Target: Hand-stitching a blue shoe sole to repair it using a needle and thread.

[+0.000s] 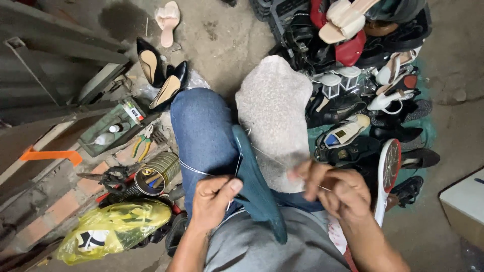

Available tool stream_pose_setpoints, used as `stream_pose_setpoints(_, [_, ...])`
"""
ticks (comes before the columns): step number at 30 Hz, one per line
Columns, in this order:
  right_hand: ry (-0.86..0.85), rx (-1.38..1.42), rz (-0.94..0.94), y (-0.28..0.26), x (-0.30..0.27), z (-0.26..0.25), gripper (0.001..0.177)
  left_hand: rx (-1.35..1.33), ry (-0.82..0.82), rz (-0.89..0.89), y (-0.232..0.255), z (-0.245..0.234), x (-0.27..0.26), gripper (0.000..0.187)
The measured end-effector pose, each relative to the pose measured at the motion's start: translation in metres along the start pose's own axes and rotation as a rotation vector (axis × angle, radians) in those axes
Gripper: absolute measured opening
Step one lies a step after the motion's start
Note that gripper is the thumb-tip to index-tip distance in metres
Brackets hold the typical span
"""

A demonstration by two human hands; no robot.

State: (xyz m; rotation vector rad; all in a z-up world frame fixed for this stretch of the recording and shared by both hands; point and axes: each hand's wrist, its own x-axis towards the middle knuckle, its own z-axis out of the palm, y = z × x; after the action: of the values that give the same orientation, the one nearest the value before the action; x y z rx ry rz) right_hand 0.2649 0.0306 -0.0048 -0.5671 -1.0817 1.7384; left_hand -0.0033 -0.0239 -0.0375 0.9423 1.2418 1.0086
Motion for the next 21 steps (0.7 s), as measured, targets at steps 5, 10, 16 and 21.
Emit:
stream_pose_setpoints(5, [-0.161,-0.445,0.063,-0.027,-0.005,0.011,0.090,-0.271,0.141,-0.143,0.014,0.030,0.017,0.049])
stream_pose_setpoints(10, [-0.106,-0.855,0.166,-0.022,-0.008,0.013,0.107,-0.155,0.025,-0.078,0.035,0.059,0.031,0.046])
stream_pose_setpoints(16, [0.043,-0.823,0.434,-0.038,-0.008,-0.001,0.077,-0.075,-0.072,-0.038,0.052,0.074,0.036,0.048])
stream_pose_setpoints(21, [-0.002,-1.006,0.309,-0.019,-0.028,-0.026,0.048,-0.083,-0.107,-0.013,0.047,0.079,0.040,0.047])
